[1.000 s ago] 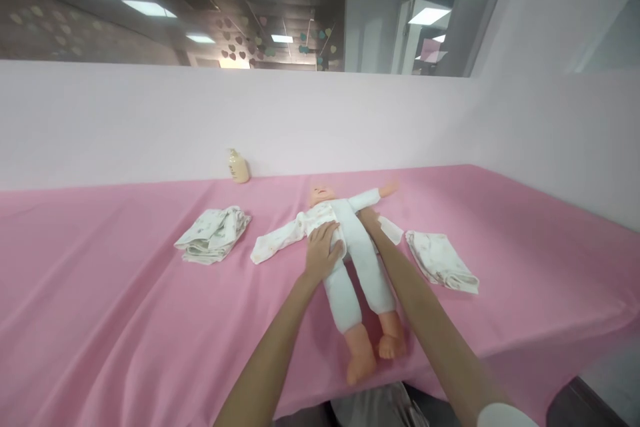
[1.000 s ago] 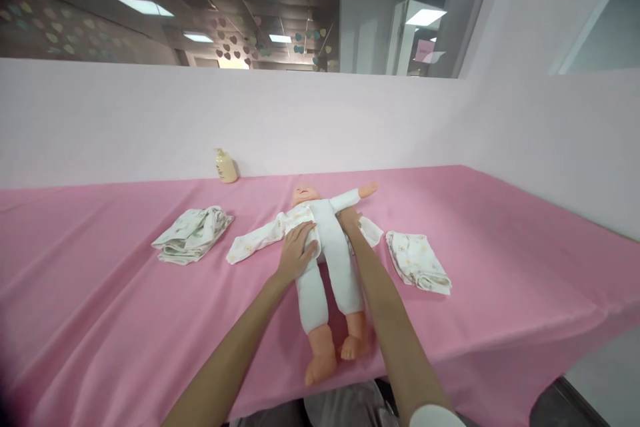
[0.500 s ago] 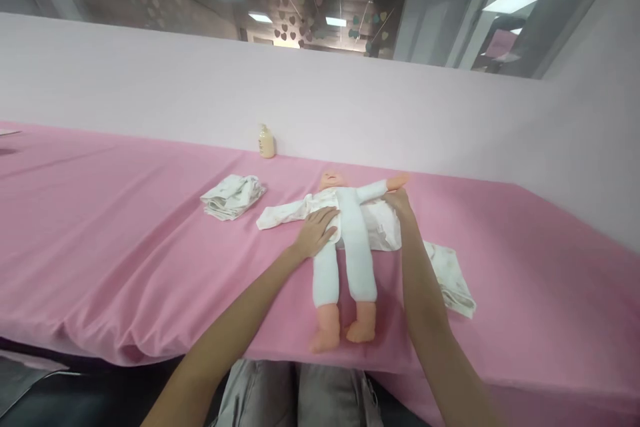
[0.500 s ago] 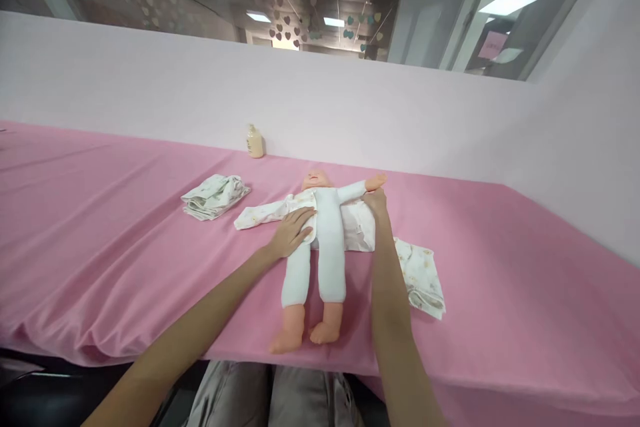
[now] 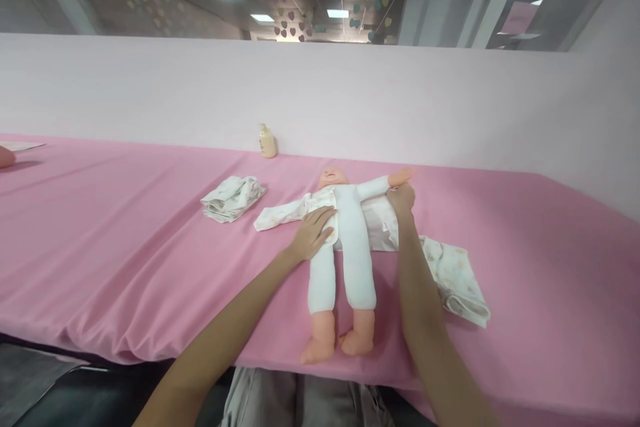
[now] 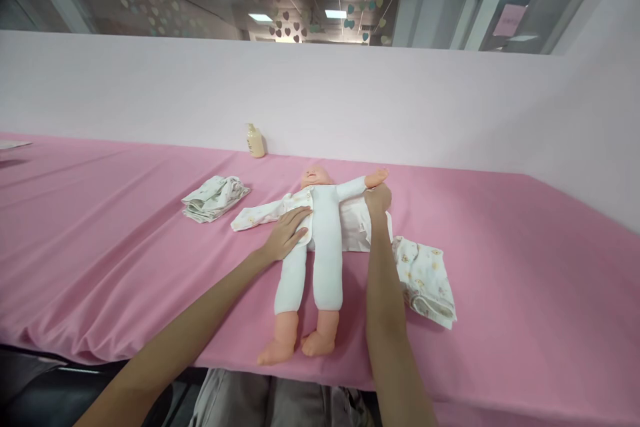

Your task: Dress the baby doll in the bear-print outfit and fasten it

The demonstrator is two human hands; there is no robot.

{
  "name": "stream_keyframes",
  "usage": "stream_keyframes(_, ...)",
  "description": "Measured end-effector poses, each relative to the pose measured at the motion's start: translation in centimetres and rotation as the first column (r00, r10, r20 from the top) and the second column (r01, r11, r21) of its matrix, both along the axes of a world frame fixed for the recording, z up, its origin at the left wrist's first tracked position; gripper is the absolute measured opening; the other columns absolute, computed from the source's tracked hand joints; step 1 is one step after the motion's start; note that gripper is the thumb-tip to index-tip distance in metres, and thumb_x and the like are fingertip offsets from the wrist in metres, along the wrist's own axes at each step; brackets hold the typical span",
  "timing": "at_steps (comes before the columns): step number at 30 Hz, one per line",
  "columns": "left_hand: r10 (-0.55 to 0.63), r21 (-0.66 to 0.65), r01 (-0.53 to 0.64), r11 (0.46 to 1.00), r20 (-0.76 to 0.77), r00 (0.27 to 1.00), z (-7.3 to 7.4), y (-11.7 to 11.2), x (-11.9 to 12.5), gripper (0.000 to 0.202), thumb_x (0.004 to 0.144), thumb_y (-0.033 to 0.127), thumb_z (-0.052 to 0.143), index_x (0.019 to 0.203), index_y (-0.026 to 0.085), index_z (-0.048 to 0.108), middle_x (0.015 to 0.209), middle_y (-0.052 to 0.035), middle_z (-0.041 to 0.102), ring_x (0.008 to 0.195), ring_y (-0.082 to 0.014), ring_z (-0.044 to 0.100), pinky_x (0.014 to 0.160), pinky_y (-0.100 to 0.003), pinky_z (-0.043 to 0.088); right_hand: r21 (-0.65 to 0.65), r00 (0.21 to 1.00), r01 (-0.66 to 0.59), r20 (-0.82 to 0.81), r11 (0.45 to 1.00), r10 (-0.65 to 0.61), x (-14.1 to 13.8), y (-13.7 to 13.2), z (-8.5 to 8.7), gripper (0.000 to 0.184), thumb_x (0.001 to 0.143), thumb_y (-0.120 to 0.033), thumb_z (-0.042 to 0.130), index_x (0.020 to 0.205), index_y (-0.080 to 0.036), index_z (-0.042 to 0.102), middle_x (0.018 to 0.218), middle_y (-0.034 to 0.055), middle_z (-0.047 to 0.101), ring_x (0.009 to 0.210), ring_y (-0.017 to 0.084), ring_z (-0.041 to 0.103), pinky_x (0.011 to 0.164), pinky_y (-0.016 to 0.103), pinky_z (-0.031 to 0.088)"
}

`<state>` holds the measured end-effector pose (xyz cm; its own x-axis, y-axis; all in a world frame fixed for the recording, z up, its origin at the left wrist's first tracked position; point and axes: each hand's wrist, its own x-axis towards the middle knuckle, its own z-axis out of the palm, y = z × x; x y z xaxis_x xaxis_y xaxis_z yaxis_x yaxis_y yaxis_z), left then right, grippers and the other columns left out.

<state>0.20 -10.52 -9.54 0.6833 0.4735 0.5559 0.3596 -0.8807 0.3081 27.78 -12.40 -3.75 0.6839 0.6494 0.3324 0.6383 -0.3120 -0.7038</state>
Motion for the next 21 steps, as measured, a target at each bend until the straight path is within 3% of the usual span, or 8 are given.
stream_keyframes(3,-0.007,-0.012,0.007,1.0,0.018,1.0,0.1,-0.1,0.1,0.044,0.096,0.039,0.028,0.135,0.019,0.038,0.139,-0.0076,0.043,0.131,-0.0189,0.035,0.11,-0.036,0.028,0.051,0.995,0.096,0.006,0.994,-0.097,-0.1,0.1,1.3,0.034,0.071,-0.015,0.051,0.103,-0.007,0.062,0.097,0.0191,0.065,0.091,0.028,0.062,0.072,0.032,0.045)
stream_keyframes(8,-0.023,-0.036,0.024,0.999,0.025,0.999,0.3,-0.4,0.2,0.043,0.096,0.036,0.028,0.134,0.019,0.038,0.139,-0.0085,0.044,0.13,-0.0193,0.036,0.11,-0.036,0.028,0.26,0.995,-0.002,0.1,0.966,-0.026,0.0,-0.5,2.9,0.035,0.067,-0.014,0.049,0.097,-0.012,0.067,0.088,0.0117,0.069,0.084,0.025,0.064,0.073,0.031,0.048)
stream_keyframes(11,0.004,-0.034,-0.004,0.999,-0.014,1.0,1.0,-0.7,0.1,0.042,0.093,0.031,0.031,0.132,0.019,0.04,0.137,-0.008,0.046,0.128,-0.02,0.038,0.11,-0.038,0.028,0.203,0.99,-0.068,0.135,0.977,0.041,0.4,-0.9,3.1,0.036,0.063,-0.014,0.049,0.095,-0.01,0.067,0.083,0.0129,0.069,0.081,0.027,0.065,0.07,0.033,0.048)
stream_keyframes(14,0.083,0.032,-0.082,0.996,-0.052,0.995,2.9,-0.9,1.0,0.047,0.083,0.021,0.041,0.129,0.021,0.044,0.139,-0.0063,0.045,0.132,-0.0222,0.033,0.113,-0.044,0.019,0.172,0.982,-0.125,0.164,0.977,0.097,0.7,-1.2,2.9,0.042,0.062,-0.015,0.049,0.101,-0.009,0.065,0.086,0.0148,0.069,0.082,0.028,0.065,0.069,0.032,0.048)
stream_keyframes(17,0.111,0.086,-0.104,0.991,-0.08,0.991,5.4,-0.9,4.2,0.061,0.073,0.015,0.044,0.134,0.018,0.04,0.147,-0.0077,0.033,0.138,-0.0232,0.023,0.115,-0.044,0.013,0.173,0.969,-0.168,0.211,0.971,0.13,0.9,-1.1,2.8,0.041,0.062,-0.015,0.049,0.099,-0.009,0.065,0.086,0.0149,0.069,0.08,0.027,0.065,0.066,0.03,0.047)
stream_keyframes(21,0.091,0.046,-0.085,0.995,-0.151,0.984,7.5,-0.1,10.8,0.067,0.083,0.027,0.043,0.144,0.012,0.019,0.151,-0.0125,0.024,0.141,-0.0272,0.017,0.113,-0.047,0.015,0.127,0.953,-0.17,0.273,0.977,0.13,0.9,-0.9,3.1,0.035,0.059,-0.014,0.047,0.088,-0.008,0.067,0.076,0.0134,0.068,0.071,0.025,0.063,0.058,0.028,0.043)
